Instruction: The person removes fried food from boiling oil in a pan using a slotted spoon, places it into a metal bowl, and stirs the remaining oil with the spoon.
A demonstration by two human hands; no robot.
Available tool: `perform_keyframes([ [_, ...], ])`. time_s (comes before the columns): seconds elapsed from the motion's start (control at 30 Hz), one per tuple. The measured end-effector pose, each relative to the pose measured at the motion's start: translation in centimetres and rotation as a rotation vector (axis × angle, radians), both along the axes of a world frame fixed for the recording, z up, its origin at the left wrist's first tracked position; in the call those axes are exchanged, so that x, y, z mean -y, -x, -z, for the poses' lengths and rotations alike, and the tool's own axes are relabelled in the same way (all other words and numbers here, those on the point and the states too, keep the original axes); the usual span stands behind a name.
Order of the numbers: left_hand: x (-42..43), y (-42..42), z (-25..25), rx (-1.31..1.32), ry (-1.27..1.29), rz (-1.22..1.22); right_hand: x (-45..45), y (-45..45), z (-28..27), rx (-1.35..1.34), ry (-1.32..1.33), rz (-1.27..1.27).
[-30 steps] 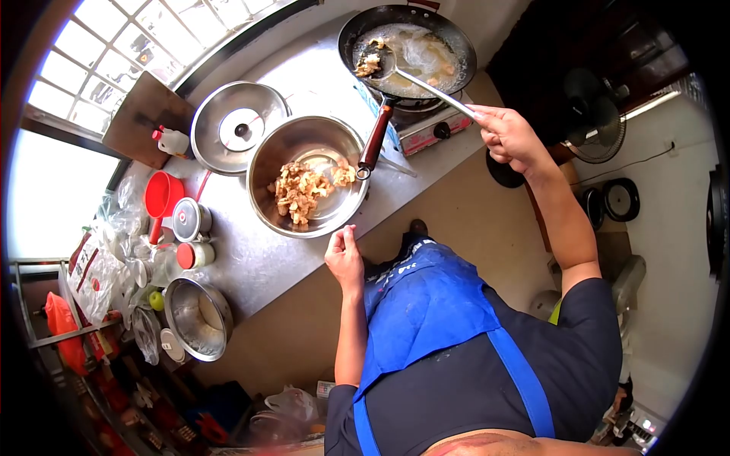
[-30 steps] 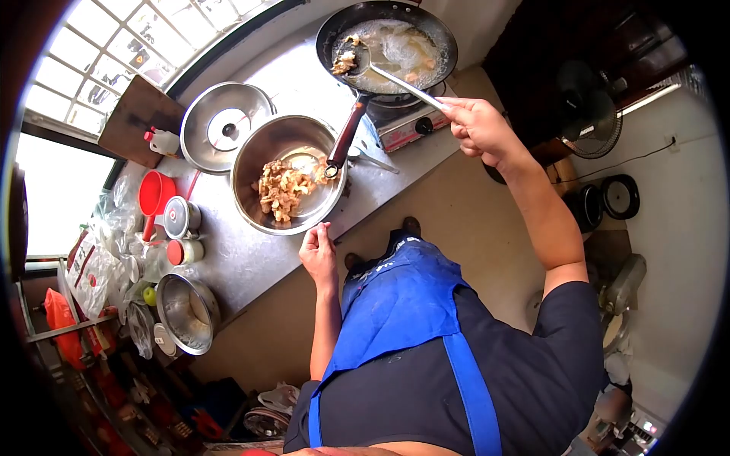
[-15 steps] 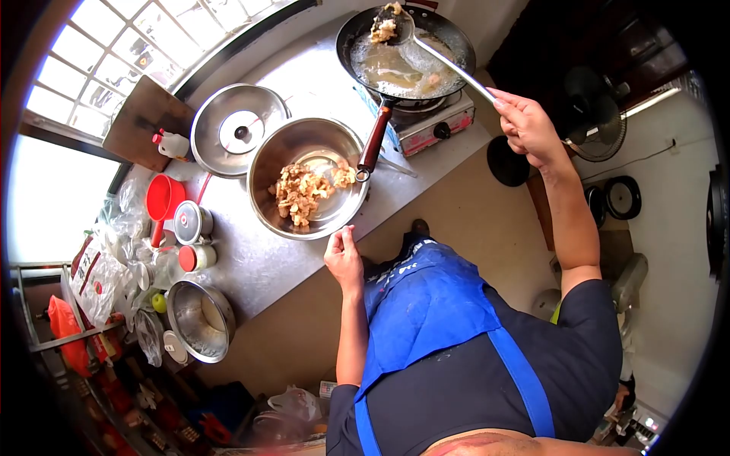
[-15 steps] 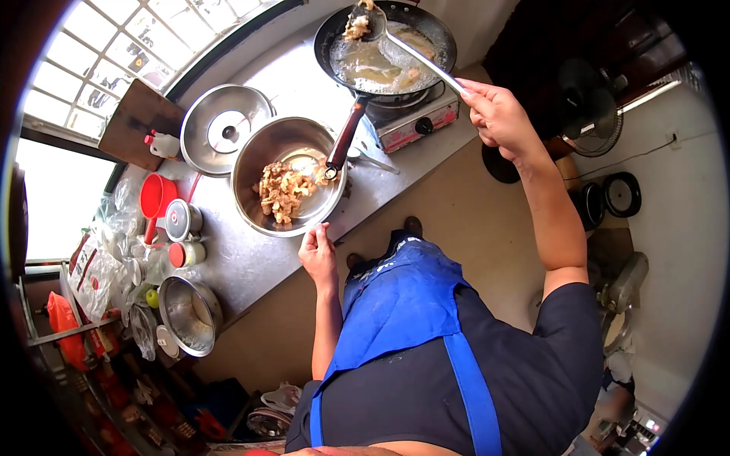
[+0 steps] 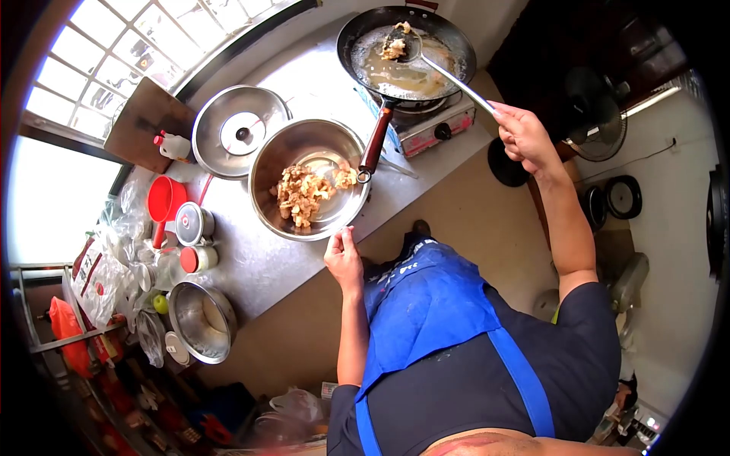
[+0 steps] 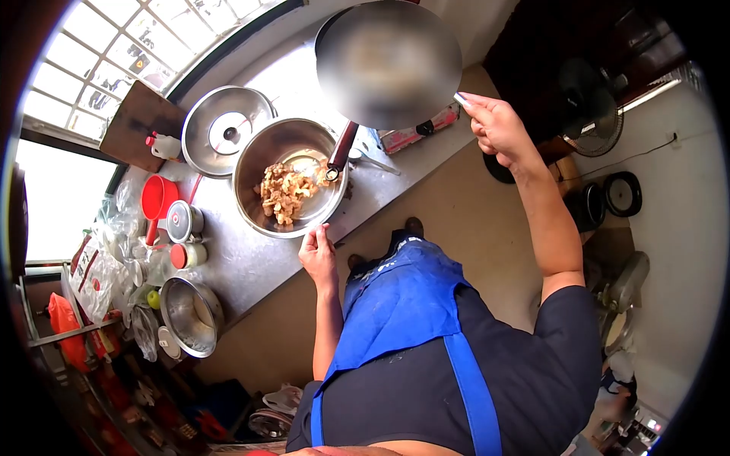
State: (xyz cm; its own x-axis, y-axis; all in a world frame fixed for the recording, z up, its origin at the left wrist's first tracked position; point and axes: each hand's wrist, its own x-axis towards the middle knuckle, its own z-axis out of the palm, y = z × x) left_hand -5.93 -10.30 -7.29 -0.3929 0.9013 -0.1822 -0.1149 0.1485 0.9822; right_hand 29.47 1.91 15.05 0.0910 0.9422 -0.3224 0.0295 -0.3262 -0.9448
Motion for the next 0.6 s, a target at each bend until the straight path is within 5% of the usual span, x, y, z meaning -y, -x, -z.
perform_keyframes([
  [0.6,0.5,0.6,0.1,-0.009,0.008,-0.025,0.1,0.3,0.8,-0.106,-0.013,0.037],
])
